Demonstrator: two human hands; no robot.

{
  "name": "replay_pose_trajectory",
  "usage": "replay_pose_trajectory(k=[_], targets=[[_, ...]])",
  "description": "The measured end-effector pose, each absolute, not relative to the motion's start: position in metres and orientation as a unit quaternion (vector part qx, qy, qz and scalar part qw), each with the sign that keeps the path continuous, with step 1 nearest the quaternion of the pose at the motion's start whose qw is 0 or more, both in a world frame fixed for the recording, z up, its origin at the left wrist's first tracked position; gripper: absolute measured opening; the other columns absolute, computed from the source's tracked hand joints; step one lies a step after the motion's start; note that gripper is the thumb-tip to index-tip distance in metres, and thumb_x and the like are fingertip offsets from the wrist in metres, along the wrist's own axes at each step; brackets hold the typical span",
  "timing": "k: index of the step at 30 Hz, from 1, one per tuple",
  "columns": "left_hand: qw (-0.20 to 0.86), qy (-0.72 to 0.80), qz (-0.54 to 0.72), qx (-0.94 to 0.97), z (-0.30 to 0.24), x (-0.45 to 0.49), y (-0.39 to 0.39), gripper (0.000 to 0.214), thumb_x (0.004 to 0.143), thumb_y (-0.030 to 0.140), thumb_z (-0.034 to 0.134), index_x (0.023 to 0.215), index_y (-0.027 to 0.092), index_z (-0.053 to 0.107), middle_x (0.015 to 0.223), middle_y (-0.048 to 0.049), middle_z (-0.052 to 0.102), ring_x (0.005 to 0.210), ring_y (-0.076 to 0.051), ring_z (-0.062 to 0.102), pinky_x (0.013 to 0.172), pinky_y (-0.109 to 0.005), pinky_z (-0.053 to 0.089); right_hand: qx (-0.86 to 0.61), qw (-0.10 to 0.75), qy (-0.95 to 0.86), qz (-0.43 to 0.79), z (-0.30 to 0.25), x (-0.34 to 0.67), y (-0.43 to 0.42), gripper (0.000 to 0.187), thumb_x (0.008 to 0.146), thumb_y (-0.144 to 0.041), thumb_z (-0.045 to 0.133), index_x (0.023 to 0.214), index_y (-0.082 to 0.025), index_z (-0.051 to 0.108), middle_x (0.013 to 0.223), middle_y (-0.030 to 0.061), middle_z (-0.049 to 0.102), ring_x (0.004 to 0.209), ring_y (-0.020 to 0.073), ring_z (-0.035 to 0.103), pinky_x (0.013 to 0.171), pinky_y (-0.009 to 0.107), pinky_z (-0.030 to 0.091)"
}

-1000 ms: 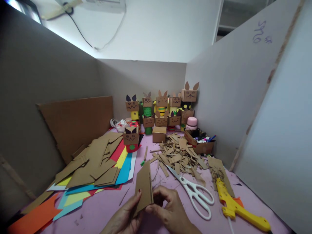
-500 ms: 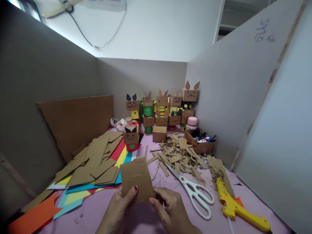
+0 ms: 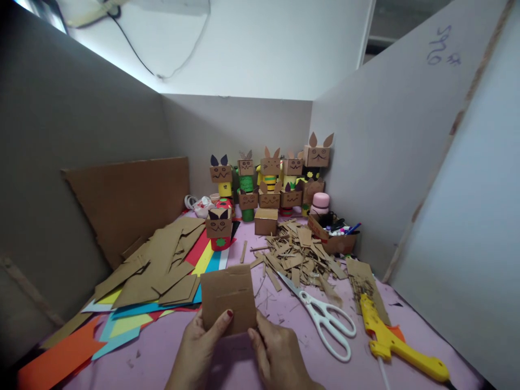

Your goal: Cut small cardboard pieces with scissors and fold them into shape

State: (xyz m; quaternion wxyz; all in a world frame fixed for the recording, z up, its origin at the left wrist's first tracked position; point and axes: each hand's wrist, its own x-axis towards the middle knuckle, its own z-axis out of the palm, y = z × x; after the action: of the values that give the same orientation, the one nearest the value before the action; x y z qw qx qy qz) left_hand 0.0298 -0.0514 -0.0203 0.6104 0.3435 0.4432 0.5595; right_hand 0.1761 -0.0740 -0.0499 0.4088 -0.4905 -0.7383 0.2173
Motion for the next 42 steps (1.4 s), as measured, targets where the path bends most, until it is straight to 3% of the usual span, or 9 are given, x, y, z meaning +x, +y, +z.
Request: replay_pose_trajectory(k=[3,6,9,14,19,23,34,42], targets=[[0.605,0.445,0.555,0.358,-0.019,0.029,-0.051,0.042,0.059,0.025,0.074,0.096,0.011,0.062,0.086,-0.0117,0.073,0.081,-0.027,0.066,0.069,-0.033,0.051,-0.492,0.412,-0.724,0.253,-0.045,0.178,-0.072,0.024,0.087,-0.032,0.042,0.089,-0.018,0.061,0.071,0.0053,0.066,0.062,0.0184,0.06,0.056,0.024,0.041],[0.622,0.426,0.527,0.392,-0.023,0.029,-0.05,0.036,0.061,0.026,0.072,0.093,0.012,0.064,0.085,-0.0113,0.073,0.078,-0.026,0.065,0.068,-0.032,0.051,-0.493,0.448,-0.676,0.314,-0.039,0.183,-0.067,0.026,0.081,-0.038,0.054,0.094,-0.017,0.063,0.077,0.0052,0.068,0.062,0.0173,0.057,0.055,0.025,0.041],[0.651,0.393,0.483,0.434,-0.028,0.03,-0.049,0.032,0.062,0.025,0.072,0.09,0.012,0.066,0.087,-0.0121,0.072,0.076,-0.024,0.065,0.067,-0.03,0.05,-0.438,0.513,-0.589,0.444,-0.037,0.188,-0.062,0.036,0.073,-0.041,0.064,0.097,-0.015,0.063,0.08,0.0062,0.069,0.065,0.018,0.058,0.058,0.027,0.044],[0.685,0.365,0.45,0.441,-0.025,0.032,-0.054,0.031,0.06,0.023,0.074,0.087,0.009,0.068,0.08,-0.0131,0.072,0.069,-0.023,0.064,0.063,-0.029,0.049,-0.326,0.558,-0.458,0.61,-0.039,0.188,-0.06,0.033,0.064,-0.037,0.073,0.086,-0.013,0.069,0.074,0.0063,0.071,0.067,0.0206,0.064,0.066,0.032,0.048],[0.72,0.314,0.497,0.368,-0.017,0.038,-0.059,0.038,0.067,0.033,0.068,0.098,0.012,0.067,0.091,-0.0144,0.071,0.081,-0.025,0.064,0.074,-0.032,0.048,-0.316,0.621,-0.358,0.622,-0.041,0.18,-0.059,0.032,0.06,-0.034,0.077,0.084,-0.014,0.069,0.078,0.0066,0.073,0.073,0.0225,0.065,0.068,0.033,0.049],[0.745,0.284,0.487,0.357,-0.033,0.048,-0.055,0.042,0.057,0.026,0.077,0.096,0.012,0.068,0.096,-0.0155,0.07,0.09,-0.026,0.063,0.084,-0.033,0.044,-0.296,0.641,-0.313,0.635,-0.044,0.175,-0.057,0.032,0.061,-0.033,0.077,0.086,-0.015,0.068,0.076,0.0061,0.073,0.075,0.0235,0.066,0.07,0.035,0.049],[0.722,0.317,0.53,0.313,-0.05,0.052,-0.046,0.028,0.065,0.026,0.071,0.089,0.011,0.069,0.083,-0.0118,0.073,0.081,-0.023,0.065,0.075,-0.032,0.049,-0.335,0.652,-0.331,0.594,-0.065,0.165,-0.046,0.031,0.062,-0.033,0.076,0.083,-0.013,0.066,0.069,0.0032,0.07,0.052,0.0117,0.055,0.048,0.021,0.038],[0.697,0.334,0.555,0.308,-0.044,0.052,-0.046,0.036,0.061,0.026,0.074,0.093,0.013,0.066,0.084,-0.0095,0.073,0.073,-0.022,0.067,0.069,-0.031,0.05,-0.421,0.615,-0.427,0.512,-0.066,0.159,-0.043,0.045,0.061,-0.053,0.069,0.078,-0.012,0.065,0.057,0.0008,0.063,0.04,0.0074,0.043,0.042,0.019,0.032]])
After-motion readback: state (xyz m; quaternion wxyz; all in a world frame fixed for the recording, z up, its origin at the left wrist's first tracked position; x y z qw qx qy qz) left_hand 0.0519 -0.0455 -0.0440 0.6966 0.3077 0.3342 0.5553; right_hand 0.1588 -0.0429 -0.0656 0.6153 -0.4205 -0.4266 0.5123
